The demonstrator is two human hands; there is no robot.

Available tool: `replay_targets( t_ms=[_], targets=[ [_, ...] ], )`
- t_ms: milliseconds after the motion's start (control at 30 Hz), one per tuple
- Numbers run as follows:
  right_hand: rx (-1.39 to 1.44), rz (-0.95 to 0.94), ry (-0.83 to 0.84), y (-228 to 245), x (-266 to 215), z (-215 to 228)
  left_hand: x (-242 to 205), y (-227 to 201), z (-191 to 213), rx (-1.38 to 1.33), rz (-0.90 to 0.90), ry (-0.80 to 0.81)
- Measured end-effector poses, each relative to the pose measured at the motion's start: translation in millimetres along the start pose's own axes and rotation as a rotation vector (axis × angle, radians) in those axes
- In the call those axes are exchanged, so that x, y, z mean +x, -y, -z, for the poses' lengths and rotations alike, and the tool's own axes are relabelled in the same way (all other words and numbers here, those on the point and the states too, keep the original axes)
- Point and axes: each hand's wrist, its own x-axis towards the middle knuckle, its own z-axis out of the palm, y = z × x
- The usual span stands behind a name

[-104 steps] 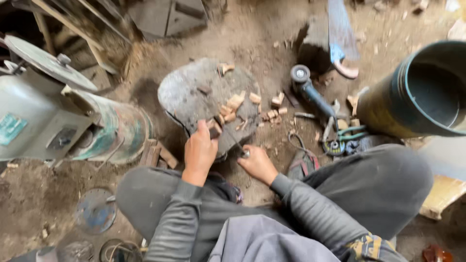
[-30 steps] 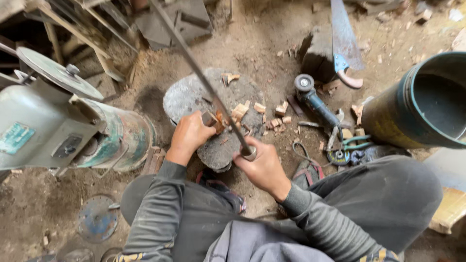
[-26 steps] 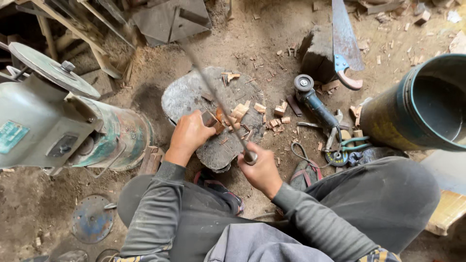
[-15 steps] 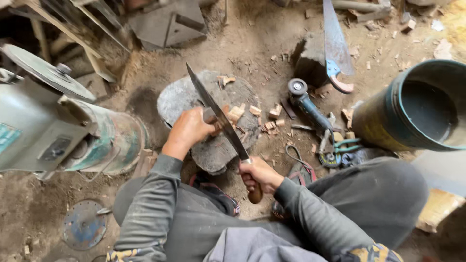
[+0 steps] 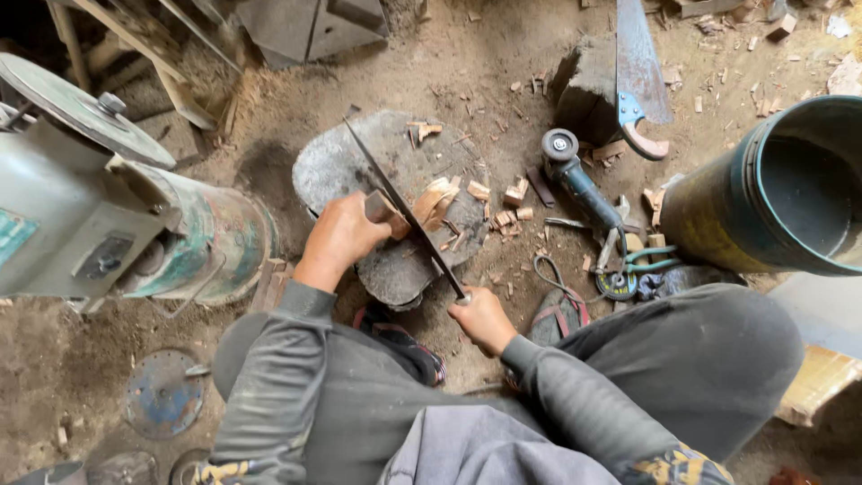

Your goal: The person sits on the floor and uses a knife to carve small rectangular pieces of wood on a stone block. They then use a bench grinder to smooth the edges of the carved pieces.

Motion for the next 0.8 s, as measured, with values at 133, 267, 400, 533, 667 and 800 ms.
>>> replay_targets(
  t_ms=[133,267,400,533,667,800],
  targets=[
    [-0.180,0.435,-0.085,-10.0,2.1,8.8,-16.1,2.6,-5.4,-0.052,-0.106,-0.094],
    [-0.124,0.627,-0.186,-2.9,-8.9,15.5,-20.8,0.7,-6.7,-0.047,-0.049,-0.097],
    [-0.117,0.538,-0.190,-1.0,-6.8,7.2,-24.1,-2.3,-9.3,-0.099,-0.070,-0.198],
    [-0.276,0.295,-0.131,-2.2,-3.9,3.1,-34.6,-4.8,-11.2,-0.040,-0.038,-0.152],
    [-0.221,0.396,-0.103,14.4,-15.2,20.0,-24.2,-12.9,-3.0,-0.055,-0.018,-0.152],
    [-0.155,0.448,-0.100,-0.8,-40.1,10.1,-37.9,0.3,-12.2,-0.065,-0.038,-0.142]
  ],
)
